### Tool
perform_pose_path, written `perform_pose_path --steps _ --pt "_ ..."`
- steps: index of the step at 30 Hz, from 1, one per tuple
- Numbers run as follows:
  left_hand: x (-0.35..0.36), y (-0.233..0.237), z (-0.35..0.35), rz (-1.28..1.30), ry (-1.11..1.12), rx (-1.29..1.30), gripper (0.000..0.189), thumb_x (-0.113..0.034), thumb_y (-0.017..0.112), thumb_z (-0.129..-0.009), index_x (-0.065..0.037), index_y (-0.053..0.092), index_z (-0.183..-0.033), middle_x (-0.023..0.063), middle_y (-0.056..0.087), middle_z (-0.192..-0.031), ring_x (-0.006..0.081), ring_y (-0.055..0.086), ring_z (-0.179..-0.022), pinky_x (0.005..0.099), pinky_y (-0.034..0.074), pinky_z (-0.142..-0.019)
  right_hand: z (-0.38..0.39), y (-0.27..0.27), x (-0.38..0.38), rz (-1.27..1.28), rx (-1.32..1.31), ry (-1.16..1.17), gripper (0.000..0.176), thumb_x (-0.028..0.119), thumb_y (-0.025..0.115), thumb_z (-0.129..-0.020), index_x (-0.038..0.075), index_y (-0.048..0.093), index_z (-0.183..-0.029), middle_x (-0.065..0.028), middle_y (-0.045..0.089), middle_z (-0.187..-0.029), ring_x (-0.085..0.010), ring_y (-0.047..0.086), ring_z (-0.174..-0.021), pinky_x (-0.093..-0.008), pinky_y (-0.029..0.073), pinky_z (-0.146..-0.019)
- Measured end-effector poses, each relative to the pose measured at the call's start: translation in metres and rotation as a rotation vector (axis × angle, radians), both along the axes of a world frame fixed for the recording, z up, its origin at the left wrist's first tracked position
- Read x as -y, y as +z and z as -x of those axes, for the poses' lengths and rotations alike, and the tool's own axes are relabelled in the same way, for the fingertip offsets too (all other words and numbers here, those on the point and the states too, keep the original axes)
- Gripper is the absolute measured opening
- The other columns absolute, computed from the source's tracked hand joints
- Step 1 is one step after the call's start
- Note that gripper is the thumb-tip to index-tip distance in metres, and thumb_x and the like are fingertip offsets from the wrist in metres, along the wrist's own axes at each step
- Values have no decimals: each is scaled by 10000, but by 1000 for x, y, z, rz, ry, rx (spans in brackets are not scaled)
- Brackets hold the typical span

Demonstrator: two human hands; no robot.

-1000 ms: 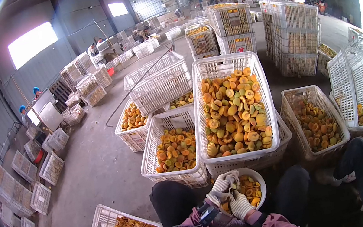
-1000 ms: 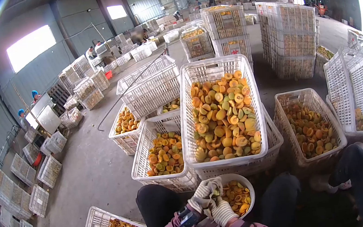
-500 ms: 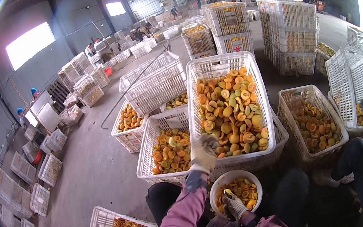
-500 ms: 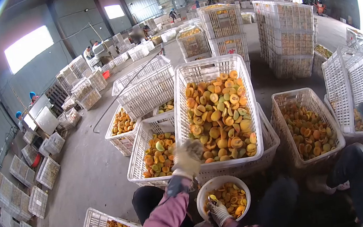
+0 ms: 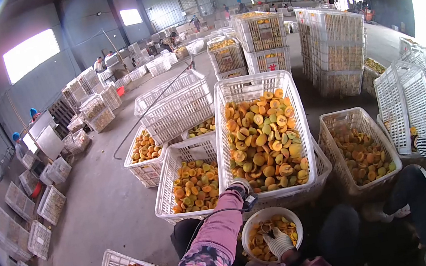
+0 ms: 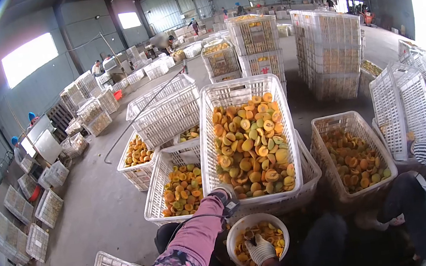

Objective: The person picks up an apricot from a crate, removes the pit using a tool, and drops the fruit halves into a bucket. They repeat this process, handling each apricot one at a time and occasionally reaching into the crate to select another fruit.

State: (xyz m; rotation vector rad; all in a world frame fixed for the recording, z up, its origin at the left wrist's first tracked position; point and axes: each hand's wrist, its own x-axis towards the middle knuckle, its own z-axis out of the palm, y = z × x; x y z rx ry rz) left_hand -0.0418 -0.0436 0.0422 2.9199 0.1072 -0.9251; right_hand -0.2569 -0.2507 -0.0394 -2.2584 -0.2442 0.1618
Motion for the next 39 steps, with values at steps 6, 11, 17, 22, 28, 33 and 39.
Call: perform_pose_path --steps 6,11,17,22,28,33,39 --pt "38 10 50 830 91 372 250 -194 529 -799 -74 607 -1004 82 582 -882 180 565 -918 260 458 -765 -1 27 1 -920 -636 -188 233 237 595 -870 100 491 -1027 -8 522 -645 -111 490 -497 -254 407 -427" --pt "75 -17 122 1967 244 487 376 56 318 -858 -66 479 -1174 8 490 -1082 104 478 -1018 210 416 -875 -9 49 -7 -1082 -331 -199 243 213 517 -914 45 506 -1089 -32 557 -778 -108 512 -643 -243 435 -543" --pt "93 -38 178 2044 604 619 297 -248 479 -939 -38 527 -1144 54 568 -1086 144 528 -1016 269 415 -899 3 67 -13 -750 -22 -175 256 189 488 -912 5 502 -1090 -154 607 -858 -281 575 -757 -346 461 -639" --pt "80 -4 193 2151 1063 112 382 -405 434 -930 -55 582 -974 72 622 -845 194 600 -766 312 508 -711 15 88 -15 -184 -57 -65 324 251 519 -894 -16 505 -1079 -235 617 -878 -399 593 -860 -410 464 -666" --pt "81 -33 199 2076 809 477 316 -294 399 -957 -26 555 -1020 82 613 -946 198 593 -907 316 474 -834 14 78 -15 -381 -41 -122 375 288 507 -899 -40 504 -1080 -265 604 -862 -421 582 -815 -424 456 -666" --pt "77 -22 199 2063 610 445 352 -320 385 -968 -12 538 -1042 65 606 -957 159 580 -913 290 455 -846 14 80 -12 -168 -29 -117 471 411 436 -901 -31 491 -1055 -290 592 -828 -452 571 -797 -482 451 -668" --pt "79 4 206 1760 340 637 364 -347 408 -957 -14 533 -1033 58 601 -935 139 574 -890 289 457 -831 13 74 -14 -368 39 -144 413 376 449 -906 -9 488 -1051 -269 594 -787 -455 567 -749 -488 448 -626"
